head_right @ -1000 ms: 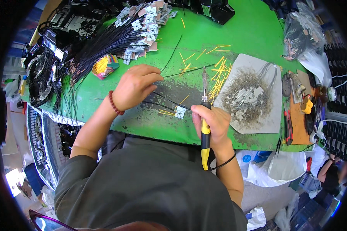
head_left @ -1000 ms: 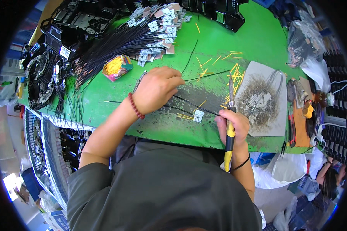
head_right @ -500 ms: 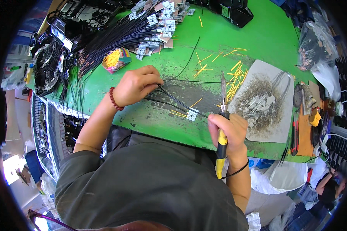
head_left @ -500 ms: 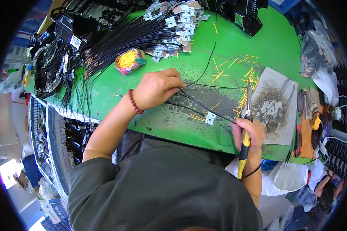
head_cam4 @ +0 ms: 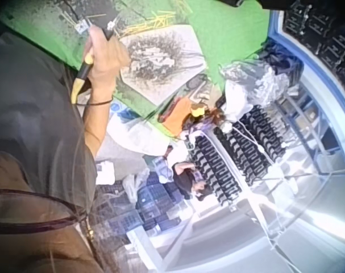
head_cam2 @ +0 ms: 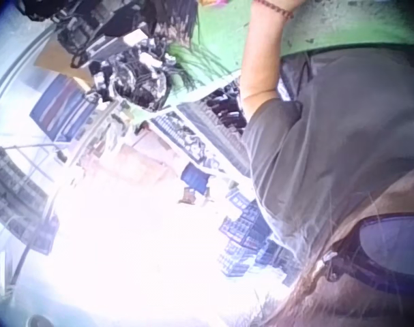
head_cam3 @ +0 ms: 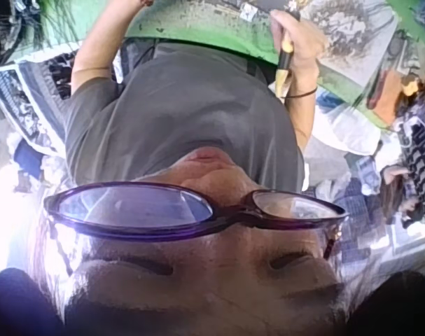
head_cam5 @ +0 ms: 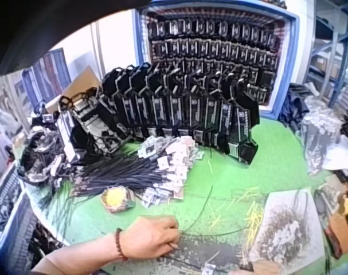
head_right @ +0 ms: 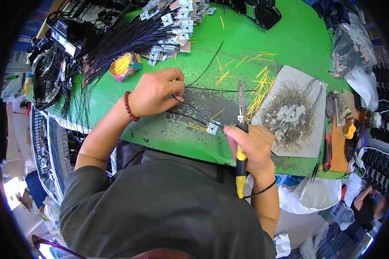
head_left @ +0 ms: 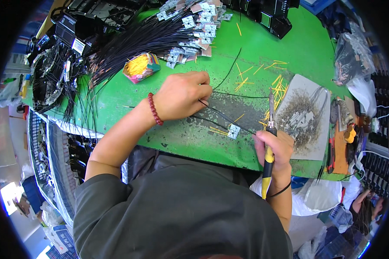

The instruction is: Soldering wires to electronic components and assembling them into plastic housings.

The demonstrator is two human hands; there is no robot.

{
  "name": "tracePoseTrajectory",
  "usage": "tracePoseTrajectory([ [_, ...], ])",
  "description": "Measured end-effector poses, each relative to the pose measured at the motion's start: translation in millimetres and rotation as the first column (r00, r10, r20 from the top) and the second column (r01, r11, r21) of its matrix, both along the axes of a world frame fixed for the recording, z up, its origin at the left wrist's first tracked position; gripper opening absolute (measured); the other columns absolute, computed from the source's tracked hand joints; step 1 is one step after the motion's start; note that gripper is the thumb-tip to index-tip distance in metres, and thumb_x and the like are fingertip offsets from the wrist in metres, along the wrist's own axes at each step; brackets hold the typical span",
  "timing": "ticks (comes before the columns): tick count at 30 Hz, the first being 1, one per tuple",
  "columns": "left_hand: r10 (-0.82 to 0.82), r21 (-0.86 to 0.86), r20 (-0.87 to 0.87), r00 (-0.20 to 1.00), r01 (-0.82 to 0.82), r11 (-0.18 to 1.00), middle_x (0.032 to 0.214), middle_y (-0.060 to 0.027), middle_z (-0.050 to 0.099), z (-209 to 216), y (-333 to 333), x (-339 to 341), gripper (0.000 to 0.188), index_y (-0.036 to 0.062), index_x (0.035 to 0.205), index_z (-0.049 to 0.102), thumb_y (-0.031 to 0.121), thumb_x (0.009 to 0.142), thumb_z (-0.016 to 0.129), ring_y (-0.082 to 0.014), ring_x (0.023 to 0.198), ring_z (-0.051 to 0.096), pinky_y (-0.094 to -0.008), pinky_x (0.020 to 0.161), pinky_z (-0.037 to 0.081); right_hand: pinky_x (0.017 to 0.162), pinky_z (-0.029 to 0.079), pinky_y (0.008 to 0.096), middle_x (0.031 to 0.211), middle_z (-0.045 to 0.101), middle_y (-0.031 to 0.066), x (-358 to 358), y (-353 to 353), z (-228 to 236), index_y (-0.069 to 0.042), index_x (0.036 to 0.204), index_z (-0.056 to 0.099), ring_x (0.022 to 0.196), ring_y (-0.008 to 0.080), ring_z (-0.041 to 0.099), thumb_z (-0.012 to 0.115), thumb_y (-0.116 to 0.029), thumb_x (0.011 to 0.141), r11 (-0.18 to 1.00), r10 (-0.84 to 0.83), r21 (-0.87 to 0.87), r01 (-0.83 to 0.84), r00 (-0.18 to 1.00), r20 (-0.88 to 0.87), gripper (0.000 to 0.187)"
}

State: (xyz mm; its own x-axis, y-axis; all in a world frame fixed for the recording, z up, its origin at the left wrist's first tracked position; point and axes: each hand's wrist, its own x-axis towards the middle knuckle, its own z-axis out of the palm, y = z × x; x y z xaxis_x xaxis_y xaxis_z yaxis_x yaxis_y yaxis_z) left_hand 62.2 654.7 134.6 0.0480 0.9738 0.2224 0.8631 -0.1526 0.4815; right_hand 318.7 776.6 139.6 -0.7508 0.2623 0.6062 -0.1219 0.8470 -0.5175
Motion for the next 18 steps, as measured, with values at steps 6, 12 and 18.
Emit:
tracePoseTrajectory([
  [6, -0.069, 0.113, 0.032, 0.997, 0.065, 0.991, 0.074, -0.0060, 0.056, -1, 15, 34, 0.014, 0.0074, 0.075, 0.057, 0.011, 0.069, 0.069, -0.0265, 0.074, 0.056, -0.0386, 0.065, 0.045, 0.042, 0.036, 0.0285, 0.056, 0.051, -0.0008, -8, -2, 2, -0.011, 0.101, 0.061, 0.046, 0.0169, 0.051, 0.068, 0.005, 0.061, 0.999, -0.010, 0.042, 0.008, 0.999, 0.053, 0.044],
  [12, -0.064, 0.112, 0.133, 0.989, 0.049, 0.993, 0.074, -0.0064, 0.058, 5, 18, 54, 0.012, 0.0072, 0.081, 0.059, 0.006, 0.071, 0.066, -0.0270, 0.073, 0.058, -0.0384, 0.063, 0.046, 0.043, 0.037, 0.0288, 0.058, 0.051, -0.0001, -12, -5, -2, -0.012, 0.098, 0.061, 0.047, 0.0168, 0.052, 0.069, 0.005, 0.065, 0.997, -0.076, -0.017, 0.076, 0.997, 0.022, 0.038],
  [18, -0.023, 0.028, 0.212, 0.977, 0.017, 0.999, 0.073, -0.0117, 0.060, 11, 20, 82, 0.007, 0.0070, 0.084, 0.055, 0.006, 0.077, 0.057, -0.0331, 0.071, 0.059, -0.0429, 0.063, 0.046, 0.045, 0.040, 0.0291, 0.060, 0.053, 0.0015, -11, -3, -20, -0.011, 0.101, 0.061, 0.049, 0.0177, 0.055, 0.070, 0.006, 0.067, 0.993, -0.063, -0.092, 0.068, 0.996, 0.060, 0.039],
])
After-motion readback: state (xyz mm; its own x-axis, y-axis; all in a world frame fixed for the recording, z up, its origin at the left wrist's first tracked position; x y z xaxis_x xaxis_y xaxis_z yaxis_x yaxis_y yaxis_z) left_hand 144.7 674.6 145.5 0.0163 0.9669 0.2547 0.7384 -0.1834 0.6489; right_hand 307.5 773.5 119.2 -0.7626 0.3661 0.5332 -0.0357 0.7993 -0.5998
